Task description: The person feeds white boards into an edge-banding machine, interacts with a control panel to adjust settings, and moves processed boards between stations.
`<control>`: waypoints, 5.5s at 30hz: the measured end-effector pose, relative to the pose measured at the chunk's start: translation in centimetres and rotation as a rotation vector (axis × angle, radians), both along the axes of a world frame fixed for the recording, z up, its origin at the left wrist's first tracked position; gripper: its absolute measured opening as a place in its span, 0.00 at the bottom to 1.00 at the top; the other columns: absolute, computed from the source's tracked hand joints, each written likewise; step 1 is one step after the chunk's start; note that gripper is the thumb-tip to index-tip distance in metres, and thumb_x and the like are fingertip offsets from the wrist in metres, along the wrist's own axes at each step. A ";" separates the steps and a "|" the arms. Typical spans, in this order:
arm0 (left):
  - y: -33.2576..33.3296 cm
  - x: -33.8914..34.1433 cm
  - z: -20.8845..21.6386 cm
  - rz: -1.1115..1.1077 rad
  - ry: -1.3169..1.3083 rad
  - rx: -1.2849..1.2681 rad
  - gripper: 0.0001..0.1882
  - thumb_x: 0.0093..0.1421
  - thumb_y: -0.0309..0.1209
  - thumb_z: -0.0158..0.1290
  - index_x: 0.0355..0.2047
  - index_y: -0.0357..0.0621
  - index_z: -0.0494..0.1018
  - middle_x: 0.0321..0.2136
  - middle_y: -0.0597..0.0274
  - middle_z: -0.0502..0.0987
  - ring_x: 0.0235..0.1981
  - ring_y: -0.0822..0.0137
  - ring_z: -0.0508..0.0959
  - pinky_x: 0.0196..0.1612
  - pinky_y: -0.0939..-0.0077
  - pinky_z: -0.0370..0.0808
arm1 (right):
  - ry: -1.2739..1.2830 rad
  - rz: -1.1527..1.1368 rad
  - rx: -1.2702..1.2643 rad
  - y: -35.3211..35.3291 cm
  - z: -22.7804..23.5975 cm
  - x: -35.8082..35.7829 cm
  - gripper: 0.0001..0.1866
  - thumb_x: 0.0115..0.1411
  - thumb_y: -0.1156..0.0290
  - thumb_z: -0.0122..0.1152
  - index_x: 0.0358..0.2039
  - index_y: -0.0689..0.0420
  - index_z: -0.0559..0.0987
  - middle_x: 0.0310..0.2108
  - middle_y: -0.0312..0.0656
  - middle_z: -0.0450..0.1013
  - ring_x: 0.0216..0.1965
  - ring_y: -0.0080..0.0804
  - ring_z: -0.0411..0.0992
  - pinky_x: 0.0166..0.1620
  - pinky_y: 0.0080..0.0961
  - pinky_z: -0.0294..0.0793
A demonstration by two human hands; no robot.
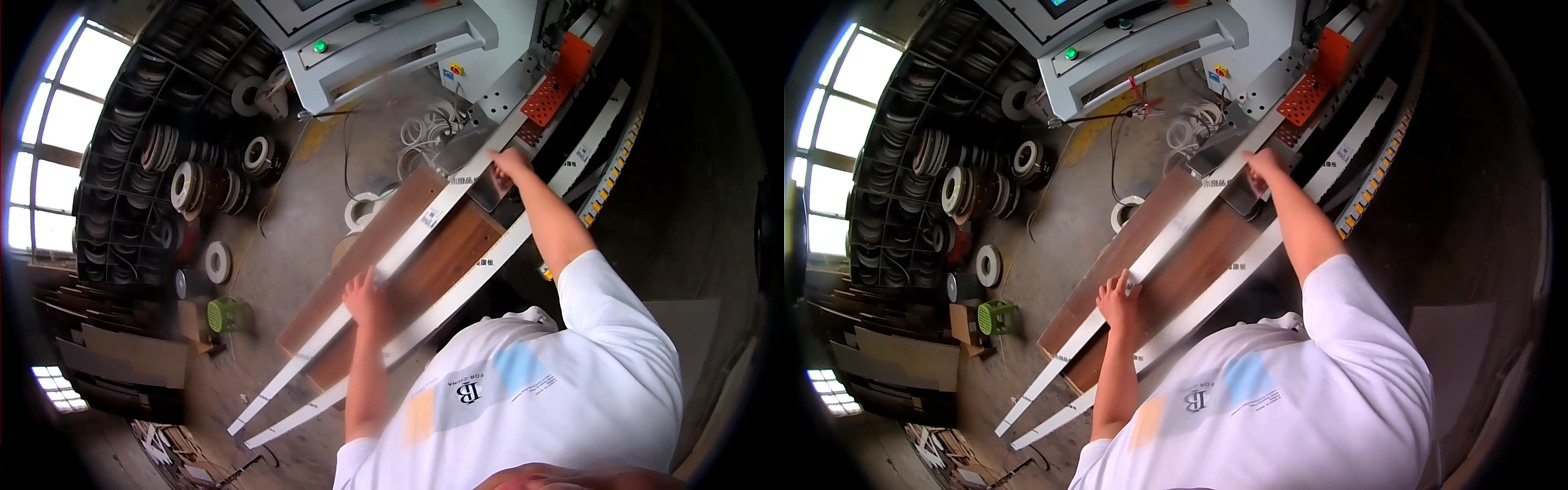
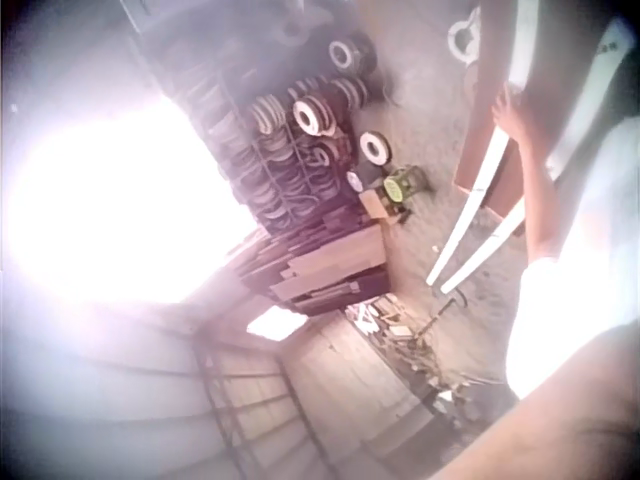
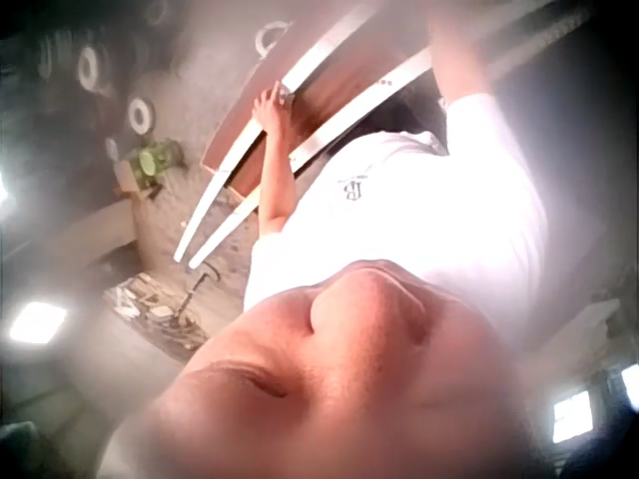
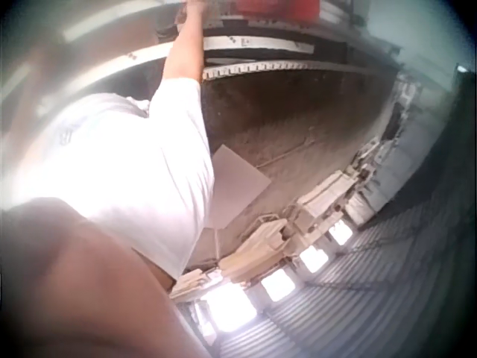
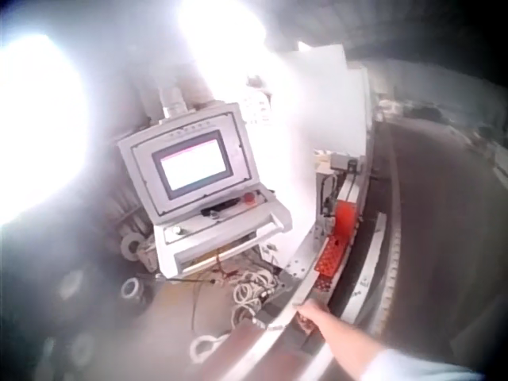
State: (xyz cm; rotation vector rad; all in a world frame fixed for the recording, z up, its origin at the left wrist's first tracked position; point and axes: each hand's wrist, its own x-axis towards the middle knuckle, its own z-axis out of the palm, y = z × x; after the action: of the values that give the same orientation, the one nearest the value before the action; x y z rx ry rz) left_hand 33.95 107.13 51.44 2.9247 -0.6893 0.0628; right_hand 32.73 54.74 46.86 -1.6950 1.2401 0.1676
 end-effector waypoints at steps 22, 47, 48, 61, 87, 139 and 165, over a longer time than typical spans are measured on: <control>12.5 -8.8 0.3 0.134 0.004 -0.144 0.33 0.56 0.32 0.63 0.62 0.40 0.69 0.61 0.49 0.74 0.63 0.48 0.72 0.61 0.53 0.70 | -0.333 0.025 0.198 14.6 -2.6 -0.2 0.22 0.65 0.58 0.65 0.21 0.63 0.78 0.19 0.42 0.77 0.15 0.26 0.71 0.23 0.24 0.69; -3.5 -5.5 0.4 -0.154 0.181 -0.099 0.28 0.62 0.35 0.56 0.60 0.36 0.70 0.64 0.44 0.71 0.65 0.49 0.72 0.63 0.65 0.73 | -0.188 0.254 0.304 25.6 -1.3 -0.6 0.24 0.66 0.54 0.65 0.26 0.65 0.82 0.23 0.43 0.79 0.17 0.27 0.72 0.23 0.25 0.71; -3.6 -5.4 0.4 -0.155 0.179 -0.101 0.28 0.62 0.35 0.56 0.60 0.36 0.70 0.64 0.44 0.71 0.65 0.49 0.72 0.63 0.65 0.73 | -0.218 0.203 0.325 25.3 -1.5 -0.5 0.22 0.67 0.56 0.64 0.26 0.64 0.81 0.22 0.42 0.78 0.18 0.27 0.71 0.23 0.25 0.71; 11.2 -9.0 -0.6 0.124 0.063 -0.216 0.31 0.59 0.29 0.61 0.62 0.39 0.67 0.66 0.47 0.68 0.68 0.47 0.66 0.69 0.56 0.65 | -0.368 -0.012 0.244 14.5 -3.1 -0.1 0.20 0.67 0.58 0.63 0.22 0.60 0.78 0.20 0.39 0.75 0.16 0.24 0.67 0.22 0.23 0.66; -4.1 -5.6 -0.4 -0.164 0.120 -0.304 0.20 0.60 0.33 0.57 0.52 0.44 0.72 0.63 0.50 0.70 0.61 0.50 0.74 0.52 0.59 0.79 | -0.191 0.155 0.405 26.6 0.4 -0.5 0.20 0.69 0.57 0.62 0.30 0.62 0.82 0.25 0.38 0.77 0.19 0.19 0.68 0.21 0.18 0.65; 3.8 -8.9 0.2 -0.059 0.387 -0.192 0.28 0.69 0.48 0.51 0.58 0.38 0.71 0.64 0.48 0.72 0.68 0.52 0.69 0.62 0.56 0.70 | -0.284 -0.150 0.218 16.0 -1.1 0.0 0.21 0.67 0.57 0.64 0.24 0.59 0.76 0.19 0.36 0.73 0.15 0.21 0.65 0.19 0.20 0.65; 3.0 -9.0 0.8 -0.031 0.402 -0.193 0.28 0.69 0.47 0.52 0.59 0.38 0.71 0.65 0.49 0.71 0.69 0.53 0.67 0.65 0.61 0.69 | -0.282 -0.043 0.263 15.7 -0.5 -0.4 0.21 0.66 0.51 0.65 0.23 0.51 0.76 0.19 0.27 0.70 0.16 0.15 0.62 0.20 0.18 0.55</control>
State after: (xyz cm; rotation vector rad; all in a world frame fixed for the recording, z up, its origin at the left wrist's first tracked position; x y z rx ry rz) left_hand 24.92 110.12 52.29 2.6234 -0.6204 -0.4244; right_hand 32.37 70.43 46.37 -1.4087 0.9970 0.0595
